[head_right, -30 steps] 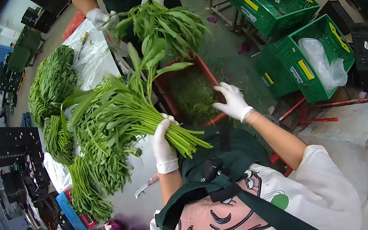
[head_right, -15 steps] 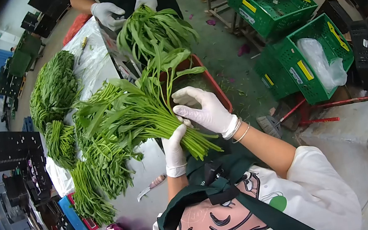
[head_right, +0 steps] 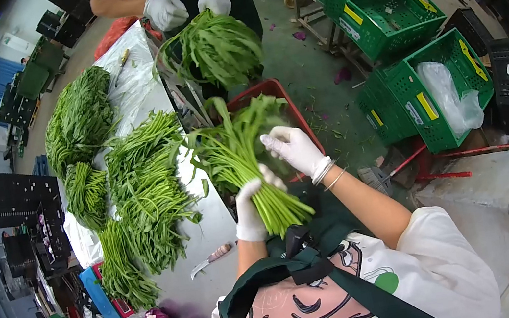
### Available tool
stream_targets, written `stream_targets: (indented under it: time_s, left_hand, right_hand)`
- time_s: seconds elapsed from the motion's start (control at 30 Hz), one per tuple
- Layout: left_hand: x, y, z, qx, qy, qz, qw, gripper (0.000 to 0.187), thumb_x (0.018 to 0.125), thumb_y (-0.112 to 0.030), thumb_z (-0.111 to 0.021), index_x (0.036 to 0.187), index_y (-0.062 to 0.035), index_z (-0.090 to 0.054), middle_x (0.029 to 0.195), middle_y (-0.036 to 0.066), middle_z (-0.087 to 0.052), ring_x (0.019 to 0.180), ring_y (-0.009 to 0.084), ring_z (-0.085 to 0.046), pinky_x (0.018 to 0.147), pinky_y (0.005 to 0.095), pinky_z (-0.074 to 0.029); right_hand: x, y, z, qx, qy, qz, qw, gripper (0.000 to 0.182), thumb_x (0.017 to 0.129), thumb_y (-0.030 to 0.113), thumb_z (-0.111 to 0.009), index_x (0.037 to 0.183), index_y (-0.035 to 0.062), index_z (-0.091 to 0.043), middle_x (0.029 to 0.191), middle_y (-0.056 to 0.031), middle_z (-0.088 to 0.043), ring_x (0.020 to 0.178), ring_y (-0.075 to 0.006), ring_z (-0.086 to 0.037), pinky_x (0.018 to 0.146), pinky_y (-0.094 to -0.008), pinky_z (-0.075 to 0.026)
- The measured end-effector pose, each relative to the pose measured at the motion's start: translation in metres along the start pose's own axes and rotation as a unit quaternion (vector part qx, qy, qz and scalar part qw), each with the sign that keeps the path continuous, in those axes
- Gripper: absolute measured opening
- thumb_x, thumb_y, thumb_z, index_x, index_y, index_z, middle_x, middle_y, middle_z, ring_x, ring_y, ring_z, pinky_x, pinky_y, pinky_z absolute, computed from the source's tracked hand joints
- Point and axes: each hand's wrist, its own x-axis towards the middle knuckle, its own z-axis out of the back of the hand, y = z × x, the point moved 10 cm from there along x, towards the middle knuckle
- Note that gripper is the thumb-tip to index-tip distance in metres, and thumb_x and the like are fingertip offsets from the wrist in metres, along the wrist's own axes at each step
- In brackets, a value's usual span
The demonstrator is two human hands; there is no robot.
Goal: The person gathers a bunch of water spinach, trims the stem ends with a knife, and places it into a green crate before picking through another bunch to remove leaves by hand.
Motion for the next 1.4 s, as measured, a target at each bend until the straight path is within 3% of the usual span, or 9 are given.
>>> stream_targets:
  time_s: [0.07, 0.2, 0.33, 0.6, 0.8, 1.07, 1.2, 1.33, 1.4]
  left_hand:
    - [0.015, -0.016, 0.047, 0.068, -0.194, -0.032, 0.978, 0.028, 0.079, -0.015, -0.064, 0.103, -0.0049, -0.053, 0.084, 0.006, -0.059, 0.079, 0.0205, -0.06, 0.076, 0.0357, -0.05]
    - [0.017, -0.031, 0.027, 0.156, -0.136, -0.121, 0.971, 0.025, 0.08, -0.009, -0.064, 0.102, -0.0039, -0.054, 0.086, 0.003, -0.059, 0.081, 0.0157, -0.06, 0.077, 0.0304, -0.049]
    - [0.013, -0.042, 0.002, 0.26, -0.118, -0.204, 0.936, 0.023, 0.079, -0.007, -0.066, 0.1, -0.0018, -0.058, 0.097, 0.005, -0.06, 0.088, 0.0137, -0.058, 0.081, 0.0284, -0.046]
    - [0.009, -0.031, -0.022, 0.479, -0.056, -0.127, 0.867, 0.039, 0.078, -0.011, -0.07, 0.112, -0.0013, -0.056, 0.104, 0.004, -0.059, 0.094, 0.0136, -0.056, 0.084, 0.028, -0.045]
    - [0.002, -0.018, -0.041, 0.455, 0.152, -0.091, 0.873, 0.084, 0.071, -0.032, -0.076, 0.136, 0.0001, -0.035, 0.128, 0.011, -0.049, 0.113, 0.0184, -0.049, 0.097, 0.0313, -0.038]
    - [0.022, -0.001, 0.005, 0.338, 0.094, -0.047, 0.935, 0.085, 0.08, -0.057, -0.06, 0.135, 0.0036, -0.036, 0.127, 0.016, -0.051, 0.117, 0.0237, -0.05, 0.099, 0.0319, -0.039]
    - [0.013, -0.013, -0.032, 0.31, 0.076, -0.059, 0.946, 0.058, 0.078, -0.034, -0.066, 0.122, 0.0014, -0.052, 0.125, 0.022, -0.053, 0.12, 0.0296, -0.049, 0.101, 0.0399, -0.038]
    - [0.008, -0.009, -0.017, 0.236, 0.017, -0.008, 0.972, 0.024, 0.074, -0.015, -0.064, 0.094, -0.0029, -0.057, 0.119, 0.024, -0.056, 0.113, 0.0312, -0.053, 0.1, 0.042, -0.039]
    - [0.005, -0.016, -0.017, 0.221, 0.004, -0.037, 0.975, 0.019, 0.075, -0.013, -0.061, 0.09, -0.0036, -0.057, 0.109, 0.022, -0.061, 0.098, 0.0289, -0.06, 0.089, 0.0378, -0.047]
  right_hand:
    - [-0.006, -0.006, -0.001, 0.018, -0.004, 0.017, 1.0, 0.028, 0.09, 0.032, -0.06, 0.1, 0.0063, -0.056, 0.09, -0.0007, -0.058, 0.081, -0.0076, -0.053, 0.074, -0.0224, -0.043]
    - [-0.022, -0.013, -0.038, 0.078, 0.145, 0.034, 0.986, 0.086, 0.081, 0.036, -0.069, 0.144, 0.0055, -0.019, 0.145, -0.0133, -0.029, 0.133, -0.0219, -0.032, 0.108, -0.0366, -0.028]
    - [-0.038, -0.019, -0.061, 0.052, 0.186, 0.041, 0.98, 0.112, 0.069, 0.037, -0.081, 0.145, 0.0003, -0.008, 0.148, -0.0155, -0.021, 0.137, -0.0215, -0.02, 0.112, -0.0328, -0.018]
    - [-0.058, 0.003, -0.048, 0.006, 0.151, 0.023, 0.988, 0.065, 0.069, 0.015, -0.08, 0.123, -0.0024, -0.048, 0.113, -0.0092, -0.06, 0.103, -0.015, -0.056, 0.093, -0.0295, -0.043]
    - [-0.067, 0.008, -0.053, 0.368, 0.237, -0.059, 0.897, 0.035, 0.071, 0.009, -0.071, 0.102, 0.0021, -0.056, 0.09, -0.0025, -0.06, 0.082, -0.0118, -0.057, 0.076, -0.0256, -0.045]
    - [-0.052, -0.007, -0.04, 0.112, 0.112, -0.054, 0.986, 0.037, 0.071, 0.006, -0.069, 0.104, -0.0004, -0.054, 0.089, -0.0043, -0.061, 0.08, -0.0122, -0.058, 0.072, -0.0265, -0.048]
    - [-0.068, -0.003, -0.055, 0.082, 0.101, 0.007, 0.991, 0.058, 0.071, 0.009, -0.073, 0.123, 0.0007, -0.048, 0.109, -0.008, -0.059, 0.103, -0.0164, -0.054, 0.09, -0.031, -0.044]
    - [-0.073, 0.027, -0.057, -0.263, 0.271, -0.011, 0.926, 0.083, 0.07, 0.048, -0.075, 0.129, -0.0005, -0.042, 0.108, -0.0205, -0.061, 0.1, -0.0292, -0.061, 0.087, -0.0336, -0.047]
    - [-0.065, 0.045, -0.035, -0.451, 0.25, 0.072, 0.854, 0.055, 0.077, 0.04, -0.071, 0.11, -0.0021, -0.06, 0.104, -0.0158, -0.065, 0.091, -0.0239, -0.065, 0.08, -0.0326, -0.05]
